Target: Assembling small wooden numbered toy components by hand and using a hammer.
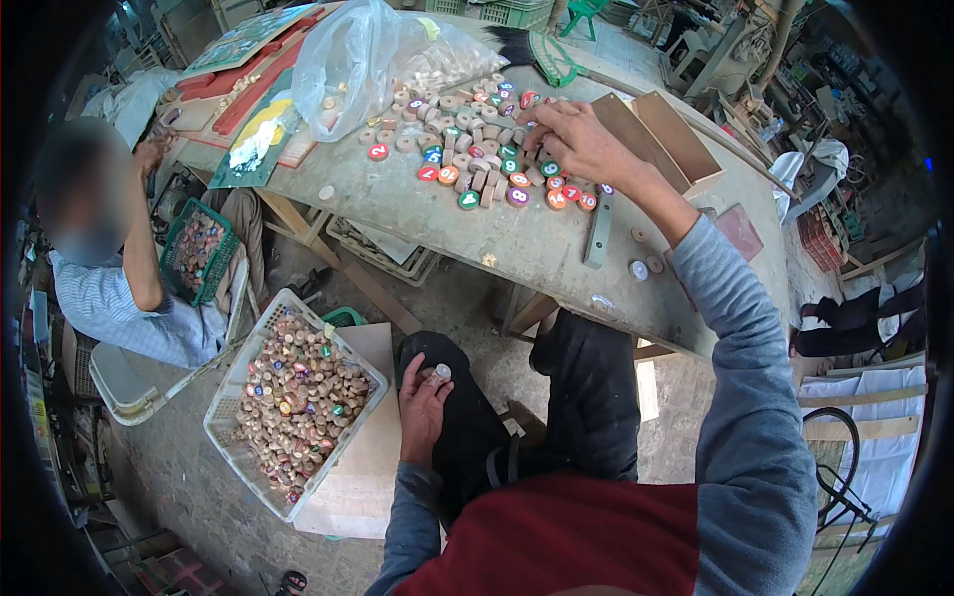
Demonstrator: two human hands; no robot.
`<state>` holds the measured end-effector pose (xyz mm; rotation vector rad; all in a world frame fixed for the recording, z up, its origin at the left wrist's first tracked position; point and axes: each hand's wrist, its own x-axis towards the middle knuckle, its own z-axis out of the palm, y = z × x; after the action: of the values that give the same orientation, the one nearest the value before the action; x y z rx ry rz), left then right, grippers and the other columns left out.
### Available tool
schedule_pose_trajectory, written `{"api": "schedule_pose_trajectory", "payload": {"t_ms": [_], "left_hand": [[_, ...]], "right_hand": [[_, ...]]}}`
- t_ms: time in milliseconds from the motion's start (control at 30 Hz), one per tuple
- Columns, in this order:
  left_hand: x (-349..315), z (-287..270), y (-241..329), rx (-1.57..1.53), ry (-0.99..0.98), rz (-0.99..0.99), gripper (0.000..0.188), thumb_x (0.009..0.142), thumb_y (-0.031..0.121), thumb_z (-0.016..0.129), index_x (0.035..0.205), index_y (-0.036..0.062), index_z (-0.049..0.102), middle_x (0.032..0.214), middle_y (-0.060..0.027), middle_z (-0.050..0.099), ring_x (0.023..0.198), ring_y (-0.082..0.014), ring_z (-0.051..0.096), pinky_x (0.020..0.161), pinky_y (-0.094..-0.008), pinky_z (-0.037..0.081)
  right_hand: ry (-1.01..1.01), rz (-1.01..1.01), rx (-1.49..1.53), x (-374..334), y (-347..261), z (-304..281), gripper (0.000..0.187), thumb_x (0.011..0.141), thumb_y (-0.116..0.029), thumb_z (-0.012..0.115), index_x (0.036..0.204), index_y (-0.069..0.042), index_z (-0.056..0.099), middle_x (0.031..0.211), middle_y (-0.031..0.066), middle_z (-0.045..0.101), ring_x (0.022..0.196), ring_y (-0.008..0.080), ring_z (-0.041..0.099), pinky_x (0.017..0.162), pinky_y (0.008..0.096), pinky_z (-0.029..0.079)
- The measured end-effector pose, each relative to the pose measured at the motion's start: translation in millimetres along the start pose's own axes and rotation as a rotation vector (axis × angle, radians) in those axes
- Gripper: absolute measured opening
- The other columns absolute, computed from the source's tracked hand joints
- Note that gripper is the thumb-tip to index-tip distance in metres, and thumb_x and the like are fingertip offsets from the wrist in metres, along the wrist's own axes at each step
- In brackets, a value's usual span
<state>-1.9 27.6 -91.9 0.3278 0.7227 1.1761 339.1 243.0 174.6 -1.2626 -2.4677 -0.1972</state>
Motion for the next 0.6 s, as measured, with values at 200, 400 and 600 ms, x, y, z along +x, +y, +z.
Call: {"api": "schedule_pose_trajectory", "payload": {"t_ms": [200,400,600], "left_hand": [[1,-1,1,-0.007,-0.011,-0.004,0.048,0.093,0.000,0.057,0.139,0.0073,0.045,0.107,-0.0061,0.061,0.099,-0.0188,0.062,0.087,-0.0362,0.052],[1,0,-1,-0.007,-0.008,0.002,0.049,0.092,0.000,0.057,0.139,0.0068,0.044,0.108,-0.0063,0.061,0.100,-0.0193,0.062,0.087,-0.0361,0.052],[2,-3,-4,0.001,-0.015,0.007,0.051,0.091,-0.001,0.058,0.139,0.0065,0.044,0.108,-0.0070,0.062,0.102,-0.0199,0.062,0.086,-0.0359,0.053]], "right_hand": [[-0.034,0.270,0.479,-3,-1,-21,0.047,0.082,-0.004,0.041,0.128,-0.004,0.049,0.103,0.0100,0.069,0.109,0.0217,0.058,0.099,0.0362,0.041],[0.135,0.628,0.718,-15,9,-43,0.029,0.103,-0.020,0.046,0.119,0.002,0.057,0.103,0.0083,0.068,0.101,0.0135,0.059,0.093,0.0282,0.044],[0.164,0.676,0.652,-32,54,-50,0.032,0.103,-0.020,0.045,0.112,0.006,0.060,0.093,0.0119,0.069,0.090,0.0154,0.064,0.084,0.0283,0.052]]}}
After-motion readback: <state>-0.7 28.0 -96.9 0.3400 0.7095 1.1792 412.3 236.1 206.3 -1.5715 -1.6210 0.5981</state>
